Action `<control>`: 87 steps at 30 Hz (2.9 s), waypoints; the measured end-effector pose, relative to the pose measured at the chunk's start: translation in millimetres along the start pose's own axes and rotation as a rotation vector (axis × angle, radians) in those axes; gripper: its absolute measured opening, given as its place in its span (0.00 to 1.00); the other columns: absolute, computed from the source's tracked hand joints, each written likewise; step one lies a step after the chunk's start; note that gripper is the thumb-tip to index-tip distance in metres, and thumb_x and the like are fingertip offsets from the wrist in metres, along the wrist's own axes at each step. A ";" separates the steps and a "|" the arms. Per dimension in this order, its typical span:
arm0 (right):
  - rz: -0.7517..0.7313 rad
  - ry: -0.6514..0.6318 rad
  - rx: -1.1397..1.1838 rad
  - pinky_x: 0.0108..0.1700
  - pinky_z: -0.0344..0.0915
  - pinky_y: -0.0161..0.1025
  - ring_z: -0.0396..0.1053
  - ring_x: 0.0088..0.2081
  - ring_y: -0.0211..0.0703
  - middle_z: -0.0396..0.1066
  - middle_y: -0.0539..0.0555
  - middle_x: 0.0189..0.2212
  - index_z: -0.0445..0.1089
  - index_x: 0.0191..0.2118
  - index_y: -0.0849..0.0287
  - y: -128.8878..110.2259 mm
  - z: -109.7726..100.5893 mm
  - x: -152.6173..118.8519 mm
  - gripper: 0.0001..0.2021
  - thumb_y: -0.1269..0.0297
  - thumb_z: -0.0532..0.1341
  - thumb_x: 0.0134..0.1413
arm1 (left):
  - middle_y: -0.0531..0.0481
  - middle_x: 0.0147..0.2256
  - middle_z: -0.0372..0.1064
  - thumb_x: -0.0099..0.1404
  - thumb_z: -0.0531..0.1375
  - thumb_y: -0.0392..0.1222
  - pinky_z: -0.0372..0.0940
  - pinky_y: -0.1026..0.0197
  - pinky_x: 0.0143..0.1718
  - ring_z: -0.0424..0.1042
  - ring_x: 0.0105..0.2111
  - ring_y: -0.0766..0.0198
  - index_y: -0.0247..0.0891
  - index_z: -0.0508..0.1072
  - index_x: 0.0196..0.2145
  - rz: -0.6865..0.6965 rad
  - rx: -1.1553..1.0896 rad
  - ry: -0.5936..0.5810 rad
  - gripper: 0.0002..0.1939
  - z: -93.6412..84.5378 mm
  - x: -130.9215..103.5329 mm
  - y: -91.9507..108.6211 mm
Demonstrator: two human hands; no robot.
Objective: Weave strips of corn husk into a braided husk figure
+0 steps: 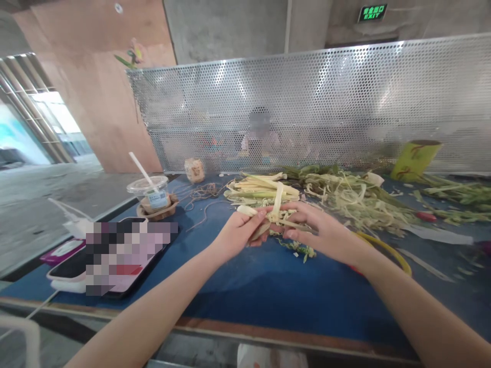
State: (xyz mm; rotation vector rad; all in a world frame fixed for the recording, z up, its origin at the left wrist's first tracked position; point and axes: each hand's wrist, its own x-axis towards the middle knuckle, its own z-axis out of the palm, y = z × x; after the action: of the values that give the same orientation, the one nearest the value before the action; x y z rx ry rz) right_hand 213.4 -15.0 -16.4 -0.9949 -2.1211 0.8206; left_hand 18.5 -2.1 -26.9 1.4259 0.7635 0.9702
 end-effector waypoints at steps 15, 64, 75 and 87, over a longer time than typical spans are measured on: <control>-0.017 0.206 0.059 0.25 0.61 0.32 0.65 0.22 0.35 0.68 0.49 0.20 0.67 0.25 0.60 5.5 35.4 7.3 0.07 0.64 0.56 0.49 | 0.54 0.20 0.69 0.63 0.48 0.49 0.60 0.68 0.21 0.66 0.16 0.70 0.42 0.54 0.57 0.076 0.452 -0.065 0.25 0.4 -7.1 -2.7; 0.103 0.349 0.427 0.40 0.67 0.38 0.57 0.51 0.48 0.59 0.56 0.48 0.73 0.40 0.52 4.0 40.2 15.7 0.15 0.54 0.59 0.47 | 0.50 0.25 0.69 0.52 0.61 0.40 0.66 0.63 0.29 0.68 0.24 0.68 0.32 0.70 0.30 0.197 0.179 0.049 0.09 20.2 1.1 -17.4; -0.050 0.468 0.302 0.51 0.58 0.47 0.58 0.51 0.49 0.68 0.55 0.41 0.76 0.31 0.51 15.1 35.1 16.6 0.08 0.58 0.62 0.45 | 0.53 0.21 0.66 0.49 0.63 0.47 0.65 0.65 0.25 0.67 0.20 0.70 0.33 0.70 0.30 0.131 0.141 0.074 0.14 21.1 -1.1 -18.5; -0.005 0.351 0.259 0.42 0.64 0.42 0.66 0.41 0.45 0.68 0.55 0.40 0.68 0.44 0.56 5.9 27.2 12.7 0.17 0.54 0.54 0.52 | 0.51 0.21 0.71 0.51 0.61 0.48 0.59 0.69 0.20 0.65 0.19 0.71 0.32 0.72 0.29 0.045 0.111 0.132 0.15 23.0 -6.1 -11.5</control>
State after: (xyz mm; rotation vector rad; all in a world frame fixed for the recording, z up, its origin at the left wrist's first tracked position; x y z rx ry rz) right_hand 188.7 -8.7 -33.4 -0.9191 -1.6730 0.8265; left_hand 37.4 -16.7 -38.2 1.4908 0.8970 1.0792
